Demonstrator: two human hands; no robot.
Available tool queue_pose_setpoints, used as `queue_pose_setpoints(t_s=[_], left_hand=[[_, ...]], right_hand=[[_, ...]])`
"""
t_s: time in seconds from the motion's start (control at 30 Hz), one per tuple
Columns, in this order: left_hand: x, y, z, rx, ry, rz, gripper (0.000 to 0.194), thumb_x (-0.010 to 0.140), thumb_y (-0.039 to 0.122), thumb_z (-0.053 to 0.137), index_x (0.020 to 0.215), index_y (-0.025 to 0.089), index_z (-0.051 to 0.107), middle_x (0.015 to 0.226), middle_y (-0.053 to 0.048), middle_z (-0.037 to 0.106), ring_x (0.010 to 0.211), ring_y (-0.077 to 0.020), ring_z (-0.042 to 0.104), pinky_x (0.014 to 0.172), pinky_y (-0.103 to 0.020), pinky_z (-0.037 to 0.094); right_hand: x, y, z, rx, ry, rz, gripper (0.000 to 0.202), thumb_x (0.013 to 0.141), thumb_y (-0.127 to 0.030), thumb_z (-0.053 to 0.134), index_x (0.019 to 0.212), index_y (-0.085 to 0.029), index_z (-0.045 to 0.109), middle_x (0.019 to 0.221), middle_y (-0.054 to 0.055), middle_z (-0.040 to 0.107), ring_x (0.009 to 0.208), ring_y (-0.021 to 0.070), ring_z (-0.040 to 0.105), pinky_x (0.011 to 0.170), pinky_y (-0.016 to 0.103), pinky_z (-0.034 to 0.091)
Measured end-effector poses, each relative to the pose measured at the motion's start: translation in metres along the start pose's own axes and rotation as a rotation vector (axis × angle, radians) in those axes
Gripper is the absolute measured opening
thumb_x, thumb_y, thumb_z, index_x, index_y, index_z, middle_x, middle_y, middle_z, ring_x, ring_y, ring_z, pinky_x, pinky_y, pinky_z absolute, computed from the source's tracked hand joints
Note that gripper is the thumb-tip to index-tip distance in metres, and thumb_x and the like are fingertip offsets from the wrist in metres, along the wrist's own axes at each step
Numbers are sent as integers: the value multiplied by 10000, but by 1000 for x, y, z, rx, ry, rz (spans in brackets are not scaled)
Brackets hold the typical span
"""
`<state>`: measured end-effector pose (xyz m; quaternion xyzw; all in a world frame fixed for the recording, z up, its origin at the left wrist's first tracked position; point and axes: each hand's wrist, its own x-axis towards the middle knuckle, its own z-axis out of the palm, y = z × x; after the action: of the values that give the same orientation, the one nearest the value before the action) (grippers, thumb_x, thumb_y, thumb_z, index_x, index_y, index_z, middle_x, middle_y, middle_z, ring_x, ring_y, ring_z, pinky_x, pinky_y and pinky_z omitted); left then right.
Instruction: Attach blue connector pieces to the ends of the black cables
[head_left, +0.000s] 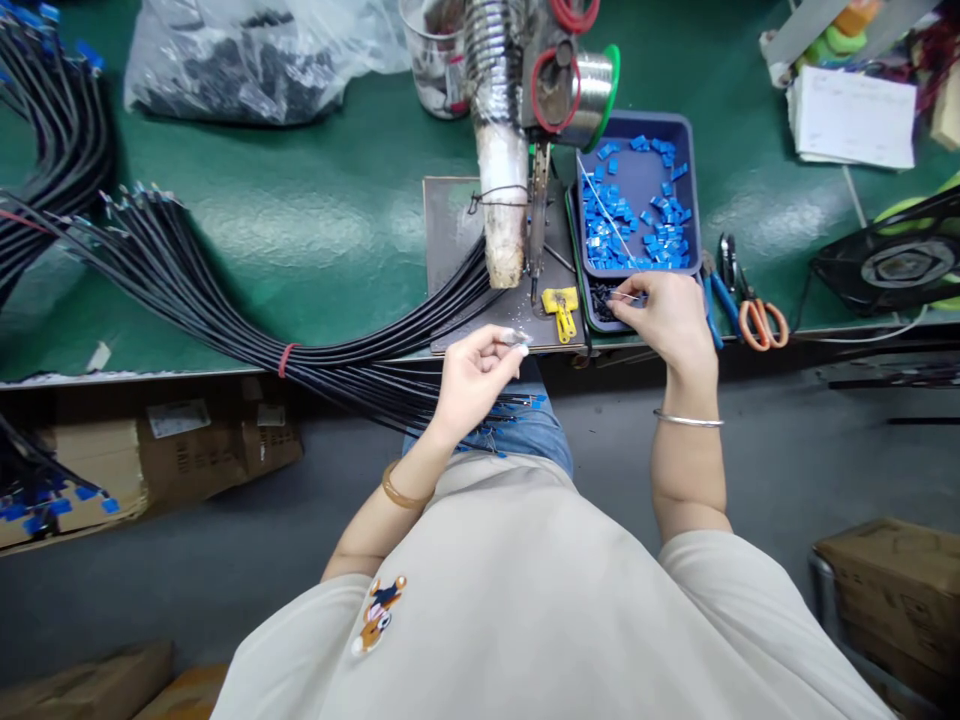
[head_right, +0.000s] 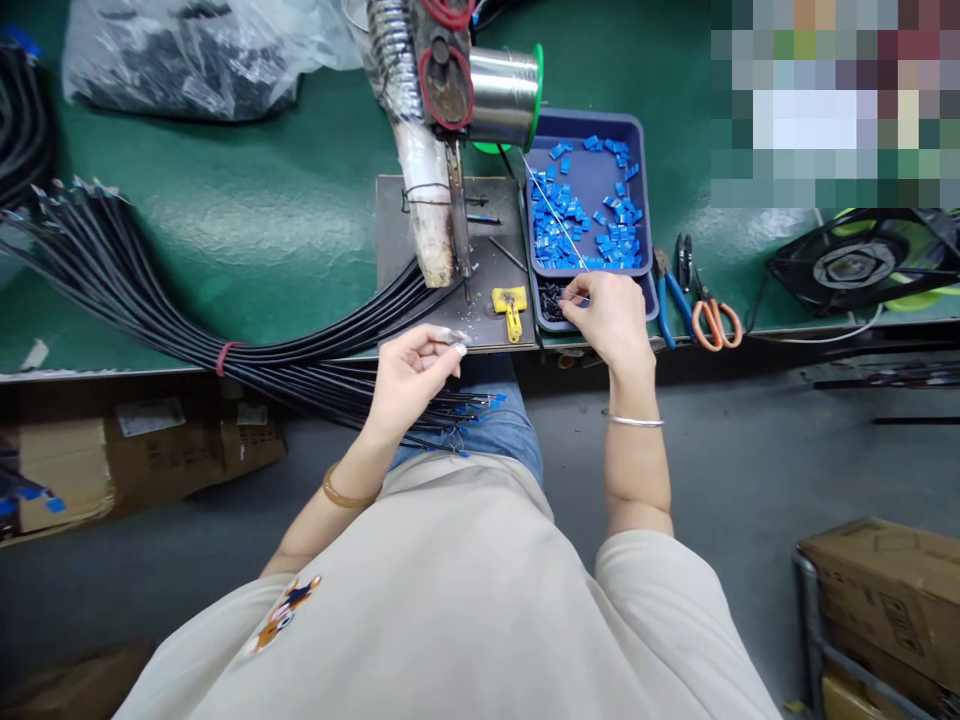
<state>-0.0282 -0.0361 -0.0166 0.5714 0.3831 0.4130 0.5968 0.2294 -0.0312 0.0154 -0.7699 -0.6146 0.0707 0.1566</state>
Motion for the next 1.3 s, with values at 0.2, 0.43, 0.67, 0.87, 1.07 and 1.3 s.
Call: queue_pose_setpoints(t_s=[0.2,0.43,0.67,0.87,1.07,1.3], left_hand=[[8,-5,-5,-368,-15,-218,239,756,341,753,852,153,642,565,33,573,364,-6,277,347,-196,115],[12,1,3,-277,-43,-150,176,800,283,719,765,140,624,538,54,497,452,-8,353,420,-145,253],[13,2,5,-214,-87,-78,181,819,301,714,812,134,646,614,38,539,532,-21,448,500,-132,364],[12,4,5,-191,-77,-71,218,797,327,736,804,132,639,616,33,547,542,-31,478,499,-135,382],[10,1,7,-150,-64,-24,179,813,287,713,796,129,629,652,31,533,557,-33,482,534,-149,414],[8,-1,8,-117,-105,12,135,844,241,671,800,127,612,673,33,522,587,-28,492,567,-139,421]], right_hand=[[-6,0,0,88,132,28,54,703,-148,660,719,-185,695,660,6,663,532,111,466,623,293,373],[-44,-28,4,652,424,120,45,808,-257,669,808,-212,675,742,-27,645,499,68,442,513,240,353],[-68,-74,36,1022,175,52,105,827,-331,712,839,-227,726,868,3,694,701,101,619,591,227,484],[-67,-80,40,1060,142,19,83,826,-303,719,842,-224,737,851,7,675,756,117,634,643,243,509],[-68,-81,40,1032,167,15,65,829,-288,713,831,-226,731,836,4,664,737,112,611,609,241,467],[-70,-86,40,970,192,7,102,844,-307,690,821,-212,720,826,10,652,654,91,526,505,242,335]])
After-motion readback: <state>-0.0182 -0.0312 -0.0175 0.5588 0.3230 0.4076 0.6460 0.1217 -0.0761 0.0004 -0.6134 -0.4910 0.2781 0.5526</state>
